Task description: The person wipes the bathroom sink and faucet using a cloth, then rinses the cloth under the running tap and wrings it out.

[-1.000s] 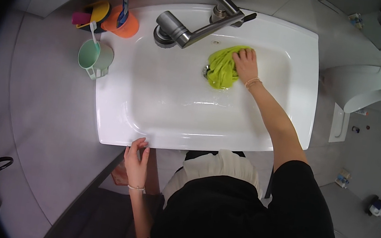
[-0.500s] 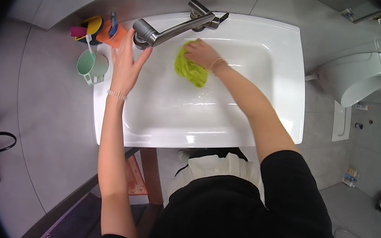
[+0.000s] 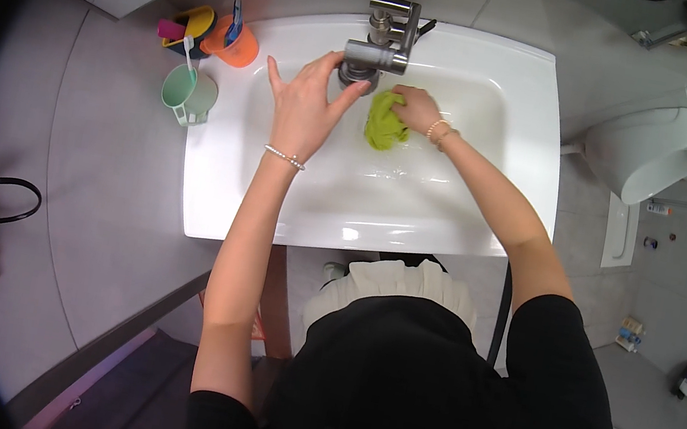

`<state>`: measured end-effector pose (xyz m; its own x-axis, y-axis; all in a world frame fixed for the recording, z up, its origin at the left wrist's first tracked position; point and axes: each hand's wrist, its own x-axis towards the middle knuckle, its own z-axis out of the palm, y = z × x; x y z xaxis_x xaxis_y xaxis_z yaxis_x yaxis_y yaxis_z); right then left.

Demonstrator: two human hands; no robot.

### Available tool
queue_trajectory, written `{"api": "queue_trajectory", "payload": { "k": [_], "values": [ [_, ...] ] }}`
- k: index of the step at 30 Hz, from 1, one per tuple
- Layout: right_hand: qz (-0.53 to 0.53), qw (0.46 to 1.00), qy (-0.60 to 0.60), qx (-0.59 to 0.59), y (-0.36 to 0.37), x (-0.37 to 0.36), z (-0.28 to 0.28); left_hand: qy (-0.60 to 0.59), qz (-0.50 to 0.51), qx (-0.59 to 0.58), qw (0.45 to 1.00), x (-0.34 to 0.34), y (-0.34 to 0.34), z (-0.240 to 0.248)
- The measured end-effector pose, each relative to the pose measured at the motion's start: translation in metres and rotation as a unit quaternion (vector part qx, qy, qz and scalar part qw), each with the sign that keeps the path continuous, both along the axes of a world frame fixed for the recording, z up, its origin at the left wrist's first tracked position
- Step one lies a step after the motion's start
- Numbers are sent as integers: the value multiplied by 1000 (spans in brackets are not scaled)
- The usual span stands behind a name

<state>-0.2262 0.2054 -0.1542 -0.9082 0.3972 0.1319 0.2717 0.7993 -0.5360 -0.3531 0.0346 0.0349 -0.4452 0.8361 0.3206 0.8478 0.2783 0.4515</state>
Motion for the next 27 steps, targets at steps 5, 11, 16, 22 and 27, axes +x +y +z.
{"api": "queue_trajectory", "payload": {
  "k": [5,11,16,22,27],
  "values": [
    [-57,969,86,-225,-30,-34,-10,-56,-59,-20,996,11,9,7],
    [-33,818,33,-574,-44,-10,43,-365,-118,120,915,-14,-12,-67],
    [-17,755,112,-646,-46,10,74,-385,-141,-41,911,-20,-22,-116],
    [-72,842,145,-514,-39,21,100,-433,-127,-9,892,-26,4,-95],
    [-30,996,-36,-76,-68,16,83,-507,-119,49,853,-8,10,-58]
  ]
}}
